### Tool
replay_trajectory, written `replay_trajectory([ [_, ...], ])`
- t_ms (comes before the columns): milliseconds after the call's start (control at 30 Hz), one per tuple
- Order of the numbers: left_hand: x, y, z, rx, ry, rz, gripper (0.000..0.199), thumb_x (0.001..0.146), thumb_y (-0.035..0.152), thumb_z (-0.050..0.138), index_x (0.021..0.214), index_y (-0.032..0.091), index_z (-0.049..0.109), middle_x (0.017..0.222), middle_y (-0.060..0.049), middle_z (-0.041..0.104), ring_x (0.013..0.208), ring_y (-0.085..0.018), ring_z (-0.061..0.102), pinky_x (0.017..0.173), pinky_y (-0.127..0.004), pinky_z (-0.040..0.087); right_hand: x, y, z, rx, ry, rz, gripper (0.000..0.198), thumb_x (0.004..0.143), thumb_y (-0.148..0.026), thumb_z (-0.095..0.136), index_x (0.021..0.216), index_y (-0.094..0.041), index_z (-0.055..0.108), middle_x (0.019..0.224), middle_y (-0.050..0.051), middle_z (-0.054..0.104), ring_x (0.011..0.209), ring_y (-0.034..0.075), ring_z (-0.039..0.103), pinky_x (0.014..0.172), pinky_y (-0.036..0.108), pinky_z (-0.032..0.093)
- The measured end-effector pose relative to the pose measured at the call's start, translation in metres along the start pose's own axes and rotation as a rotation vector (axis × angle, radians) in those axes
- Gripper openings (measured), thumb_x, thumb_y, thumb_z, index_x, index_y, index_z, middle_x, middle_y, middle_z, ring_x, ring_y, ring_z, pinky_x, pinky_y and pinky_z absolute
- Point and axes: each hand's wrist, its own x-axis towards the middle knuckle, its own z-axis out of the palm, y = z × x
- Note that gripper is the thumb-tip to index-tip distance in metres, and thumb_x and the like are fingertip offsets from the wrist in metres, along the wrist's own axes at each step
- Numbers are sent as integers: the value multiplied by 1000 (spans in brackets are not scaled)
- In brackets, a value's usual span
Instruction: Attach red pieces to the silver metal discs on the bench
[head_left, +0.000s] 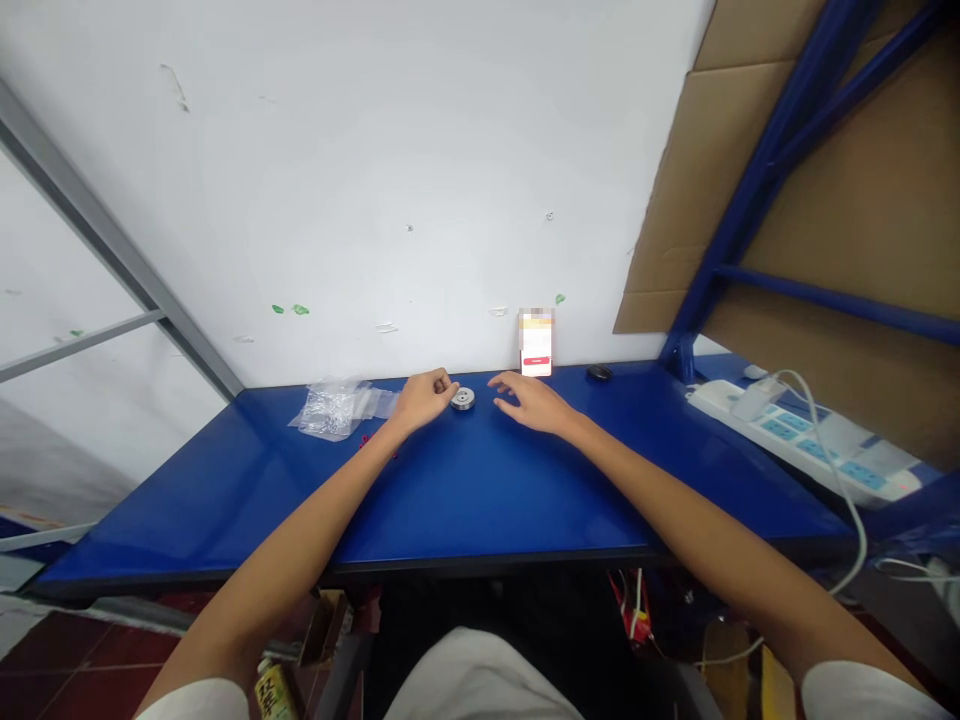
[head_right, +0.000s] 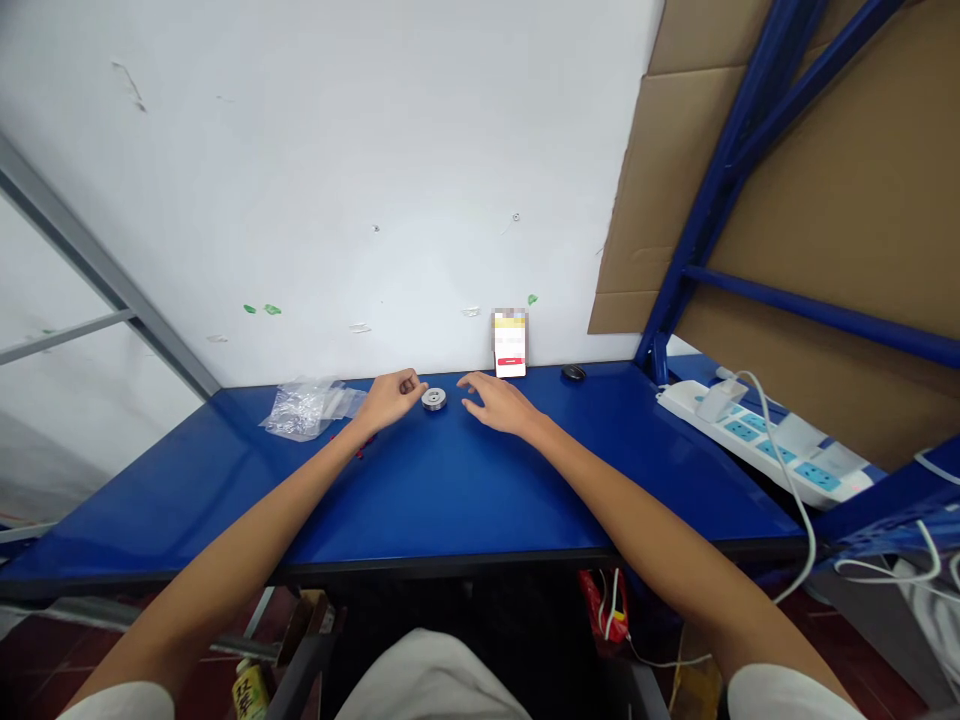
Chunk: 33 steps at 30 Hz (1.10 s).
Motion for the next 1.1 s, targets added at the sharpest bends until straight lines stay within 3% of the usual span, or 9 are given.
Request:
replay_trajectory([
  [67, -1, -2, 8, 51, -43, 135, 35, 95, 48, 66, 111, 18, 71, 107, -9, 75, 94, -24, 68, 84, -34, 51, -1, 2, 4, -6, -20, -8, 30, 100, -24, 65, 130, -24, 67, 127, 8, 76, 112, 25, 75, 97, 42, 61],
  [133, -2, -6, 17, 113, -109, 241, 51, 96, 51, 65, 133, 16, 66, 132, -16, 70, 118, -30, 65, 102, -40, 50, -1, 2, 8, -3, -45, -15, 30, 100, -24, 65, 130, -24, 68, 128, 8, 75, 111, 25, 75, 97, 42, 61],
  [200, 0, -10, 24, 181, -187, 289, 55, 101, 51, 59, 142, 14, 62, 135, -18, 68, 125, -32, 62, 109, -44, 47, -1, 2, 11, 3, -71, -18, 30, 100, -24, 64, 130, -23, 68, 129, 8, 75, 111, 25, 74, 97, 42, 60],
  [300, 5, -13, 26, 224, -259, 278, 50, 100, 46, 60, 137, 13, 66, 125, -17, 71, 119, -32, 65, 109, -45, 47, -1, 1, 13, 11, -97, -20, 31, 100, -24, 64, 130, -22, 68, 129, 9, 75, 111, 25, 74, 98, 43, 60],
  [433, 12, -9, 19, 143, -276, 223, 46, 87, 44, 77, 123, 16, 74, 119, -15, 75, 114, -33, 67, 105, -39, 48, 0, 0, 12, 23, -90, -14, 31, 98, -22, 65, 130, -23, 69, 127, 9, 76, 109, 25, 75, 96, 42, 60],
  [567, 19, -4, 9, 13, -269, 179, 32, 75, 40, 85, 98, 20, 79, 100, -10, 78, 99, -29, 69, 90, -32, 49, 1, -1, 11, 8, -88, -13, 31, 98, -22, 65, 129, -24, 69, 125, 8, 77, 108, 26, 75, 95, 43, 61],
  [667, 25, -4, 4, -62, -333, 136, 26, 67, 35, 89, 85, 21, 78, 81, -3, 76, 79, -24, 67, 75, -28, 45, 2, -1, 12, 1, -90, -12, 31, 98, -22, 66, 129, -25, 70, 125, 7, 77, 107, 25, 76, 95, 43, 61],
  [900, 30, -6, 5, -84, -327, 21, 41, 53, 35, 98, 87, 20, 81, 76, -1, 76, 72, -22, 67, 68, -27, 44, 3, -4, 13, -17, -101, -29, 29, 100, -25, 65, 129, -25, 69, 124, 7, 78, 109, 25, 76, 97, 41, 60],
  [1100, 27, -8, 3, -60, -342, 64, 34, 62, 39, 94, 88, 18, 85, 71, 0, 75, 66, -18, 63, 64, -27, 41, 2, -7, 10, -17, -105, -14, 29, 100, -22, 63, 129, -24, 68, 124, 8, 78, 108, 25, 76, 95, 42, 61],
])
